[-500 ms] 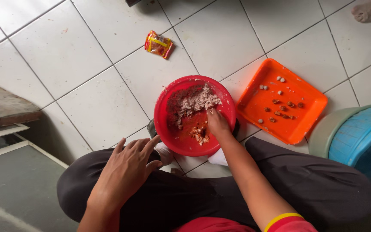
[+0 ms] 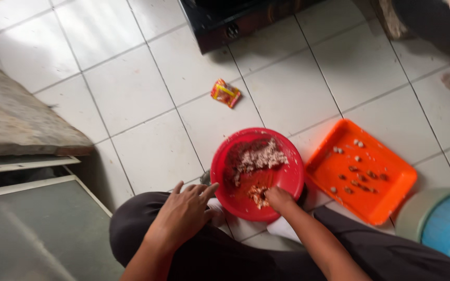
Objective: The person sits on the floor and portions a minced meat mixture from a red bowl by hand, rolling small pieces into balls and placing them onto an orange tray. They repeatedly take mixture, shape it, and set the formed balls on the tray as the tray fills.
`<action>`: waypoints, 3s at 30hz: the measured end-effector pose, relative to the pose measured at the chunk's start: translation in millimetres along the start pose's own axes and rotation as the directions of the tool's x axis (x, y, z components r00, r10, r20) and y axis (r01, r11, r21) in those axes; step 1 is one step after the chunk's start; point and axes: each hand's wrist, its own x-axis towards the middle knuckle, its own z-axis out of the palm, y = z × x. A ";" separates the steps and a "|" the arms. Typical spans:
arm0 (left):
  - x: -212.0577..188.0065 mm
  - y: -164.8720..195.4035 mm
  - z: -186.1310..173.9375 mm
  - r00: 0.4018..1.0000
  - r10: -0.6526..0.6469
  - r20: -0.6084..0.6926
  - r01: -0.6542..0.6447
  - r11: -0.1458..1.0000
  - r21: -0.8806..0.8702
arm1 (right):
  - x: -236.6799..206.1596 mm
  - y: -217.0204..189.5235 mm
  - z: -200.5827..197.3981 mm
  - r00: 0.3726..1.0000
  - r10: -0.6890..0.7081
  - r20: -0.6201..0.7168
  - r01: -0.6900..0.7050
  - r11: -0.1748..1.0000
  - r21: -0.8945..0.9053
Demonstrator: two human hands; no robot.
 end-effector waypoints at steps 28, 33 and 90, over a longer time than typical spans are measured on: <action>-29.5 -52.6 -51.5 0.999 -0.013 0.047 0.011 0.999 0.037 | 14.5 -57.5 -106.2 0.994 0.037 0.100 -0.088 -0.245 0.966; -22.5 -40.7 -65.5 0.996 -0.042 0.072 0.039 0.998 0.041 | -3.2 -47.3 -139.8 0.997 -0.022 0.076 -0.079 -0.249 0.965; 1.1 25.1 -79.7 0.998 0.001 0.062 -0.008 0.993 0.115 | -121.0 235.9 -90.6 0.290 0.832 0.474 0.370 -0.554 0.746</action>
